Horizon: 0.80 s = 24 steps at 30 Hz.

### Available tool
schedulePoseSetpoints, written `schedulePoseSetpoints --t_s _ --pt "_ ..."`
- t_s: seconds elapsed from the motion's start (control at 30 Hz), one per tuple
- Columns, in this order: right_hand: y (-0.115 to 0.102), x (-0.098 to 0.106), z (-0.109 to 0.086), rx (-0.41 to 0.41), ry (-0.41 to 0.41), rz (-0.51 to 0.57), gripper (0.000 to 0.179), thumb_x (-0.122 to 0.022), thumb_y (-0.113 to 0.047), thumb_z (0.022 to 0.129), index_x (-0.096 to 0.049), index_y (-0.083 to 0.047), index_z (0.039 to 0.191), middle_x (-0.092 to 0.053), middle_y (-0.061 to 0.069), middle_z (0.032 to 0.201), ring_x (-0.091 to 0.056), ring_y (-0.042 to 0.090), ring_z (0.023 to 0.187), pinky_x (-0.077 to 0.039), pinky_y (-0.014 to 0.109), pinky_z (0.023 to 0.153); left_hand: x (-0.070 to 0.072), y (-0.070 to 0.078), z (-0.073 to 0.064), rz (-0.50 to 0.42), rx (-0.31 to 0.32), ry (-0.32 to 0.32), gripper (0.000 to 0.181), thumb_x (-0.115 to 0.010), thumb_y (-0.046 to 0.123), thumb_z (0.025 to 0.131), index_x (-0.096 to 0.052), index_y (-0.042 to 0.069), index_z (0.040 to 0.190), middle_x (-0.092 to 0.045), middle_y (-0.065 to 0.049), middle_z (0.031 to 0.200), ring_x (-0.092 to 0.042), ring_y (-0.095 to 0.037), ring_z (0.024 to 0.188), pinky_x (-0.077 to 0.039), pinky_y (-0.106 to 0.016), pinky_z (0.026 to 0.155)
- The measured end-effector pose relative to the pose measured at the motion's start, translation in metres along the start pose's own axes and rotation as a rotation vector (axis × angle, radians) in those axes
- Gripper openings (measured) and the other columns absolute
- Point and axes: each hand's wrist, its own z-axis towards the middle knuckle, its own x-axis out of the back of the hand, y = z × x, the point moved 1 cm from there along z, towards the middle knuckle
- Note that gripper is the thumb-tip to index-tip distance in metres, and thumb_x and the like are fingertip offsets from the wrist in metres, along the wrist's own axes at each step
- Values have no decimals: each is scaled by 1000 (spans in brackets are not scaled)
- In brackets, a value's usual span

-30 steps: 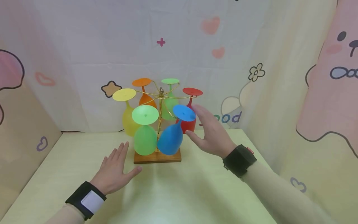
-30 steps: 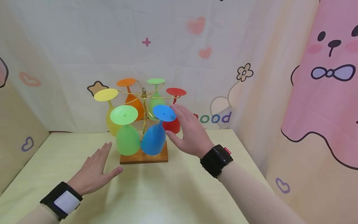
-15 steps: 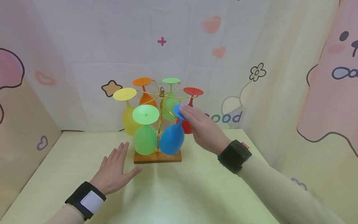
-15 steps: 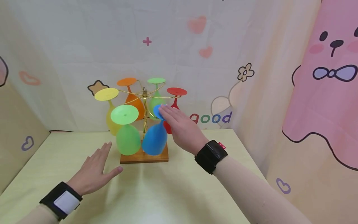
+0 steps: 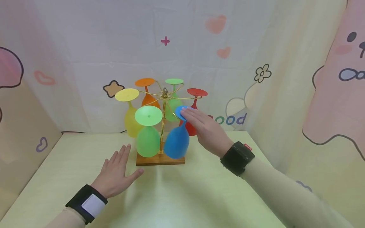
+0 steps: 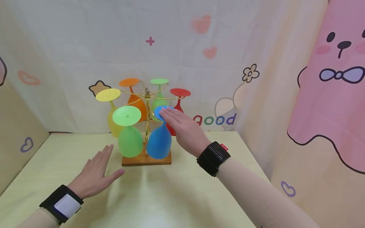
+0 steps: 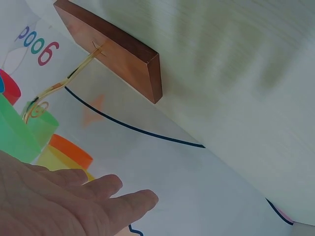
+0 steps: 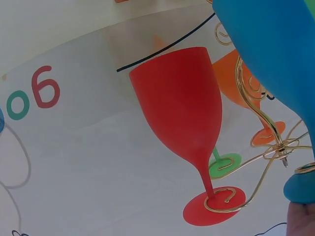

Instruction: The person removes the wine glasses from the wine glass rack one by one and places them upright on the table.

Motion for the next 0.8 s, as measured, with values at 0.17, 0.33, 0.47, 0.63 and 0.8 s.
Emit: schedulePoseSetpoints --t_s 0.17,0.33,0.47,0.63,0.8 --pt "-3 3 11 60 -1 -1 66 -62 15 80 -47 -6 141 -54 12 139 -36 19 134 -45 44 104 0 -1 0 3 4 -4 107 -33 81 81 -6 7 154 -16 -24 156 -18 -49 135 -17 -78 103" --pt "-5 6 23 88 -16 6 59 -62 9 84 -48 -5 140 -55 13 138 -39 20 132 -44 43 105 0 -1 -1 3 3 -5 107 -33 81 81 -5 7 154 -16 -24 157 -18 -49 135 -18 -77 103" --pt "-6 10 32 58 -45 -5 60 -65 4 85 -46 -6 141 -54 12 140 -38 20 132 -44 43 105 2 -1 -2 3 1 -2 106 -33 80 82 -6 7 154 -17 -24 156 -18 -49 135 -18 -77 103" --pt "0 12 40 -1 -44 -53 61 -62 7 85 -45 -7 142 -52 12 141 -37 20 133 -45 44 103 2 -1 -3 6 4 4 106 -33 80 82 -6 7 154 -17 -24 156 -18 -49 135 -18 -77 103" --pt "8 11 40 -35 10 -87 61 -62 11 84 -46 -4 141 -53 14 140 -40 22 131 -46 44 102 3 0 -5 2 6 4 106 -33 80 82 -6 7 154 -17 -24 156 -18 -49 135 -17 -77 104"
